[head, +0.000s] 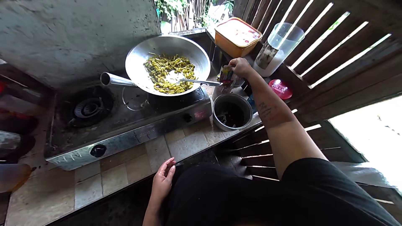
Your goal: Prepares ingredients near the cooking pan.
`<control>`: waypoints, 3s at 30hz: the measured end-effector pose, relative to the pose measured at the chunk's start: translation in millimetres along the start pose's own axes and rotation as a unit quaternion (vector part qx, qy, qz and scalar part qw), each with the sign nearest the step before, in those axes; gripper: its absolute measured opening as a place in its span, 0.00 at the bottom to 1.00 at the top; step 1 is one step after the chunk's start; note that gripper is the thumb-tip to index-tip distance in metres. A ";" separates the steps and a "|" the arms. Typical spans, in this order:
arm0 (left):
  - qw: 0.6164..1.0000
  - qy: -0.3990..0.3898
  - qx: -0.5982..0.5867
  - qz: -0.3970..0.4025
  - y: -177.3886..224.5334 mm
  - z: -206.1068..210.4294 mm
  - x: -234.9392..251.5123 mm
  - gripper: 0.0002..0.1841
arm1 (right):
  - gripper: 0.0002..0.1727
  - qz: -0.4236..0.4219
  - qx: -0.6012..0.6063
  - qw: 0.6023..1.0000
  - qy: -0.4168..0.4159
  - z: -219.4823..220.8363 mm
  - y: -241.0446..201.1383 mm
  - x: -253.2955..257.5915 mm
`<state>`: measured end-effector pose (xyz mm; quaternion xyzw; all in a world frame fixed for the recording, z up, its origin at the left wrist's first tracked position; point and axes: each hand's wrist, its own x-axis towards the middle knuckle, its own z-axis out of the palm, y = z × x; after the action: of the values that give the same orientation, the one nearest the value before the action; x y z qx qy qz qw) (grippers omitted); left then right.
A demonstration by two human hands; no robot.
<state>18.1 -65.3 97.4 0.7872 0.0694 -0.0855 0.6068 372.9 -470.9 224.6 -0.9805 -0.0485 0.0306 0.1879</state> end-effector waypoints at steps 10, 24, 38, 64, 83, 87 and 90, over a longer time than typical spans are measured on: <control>1.000 0.000 0.004 -0.008 3.6 -0.2 3.7 0.21 | 0.16 -0.016 -0.040 0.997 -0.067 9.9 -10.4 -9.9; 1.000 0.001 0.000 -0.002 -1.9 0.8 5.0 0.20 | 0.10 -0.016 -0.123 0.987 -0.099 35.6 -2.1 -1.0; 1.000 0.006 -0.002 -0.001 -2.9 -0.3 7.5 0.20 | 0.24 0.080 -0.032 0.994 -0.072 58.2 9.0 20.3; 0.998 0.057 -0.023 -0.017 -18.1 -15.4 -5.8 0.21 | 0.24 0.259 0.052 0.964 0.011 64.5 -32.4 5.5; 0.998 0.047 -0.022 -0.039 -13.2 -25.3 -9.5 0.21 | 0.27 0.307 0.117 0.942 0.063 71.1 -34.9 8.4; 0.998 0.049 -0.023 -0.042 -14.9 -27.3 -12.5 0.21 | 0.29 0.322 0.100 0.940 0.054 68.8 -43.6 6.6; 0.997 0.051 -0.031 -0.044 -15.1 -28.5 -15.1 0.20 | 0.29 0.321 0.095 0.942 0.034 67.9 -39.4 9.4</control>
<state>1.5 -33.9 93.5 0.7674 0.1376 -0.0695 0.6224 373.6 -408.6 175.8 -0.9221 0.2782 0.0608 0.2620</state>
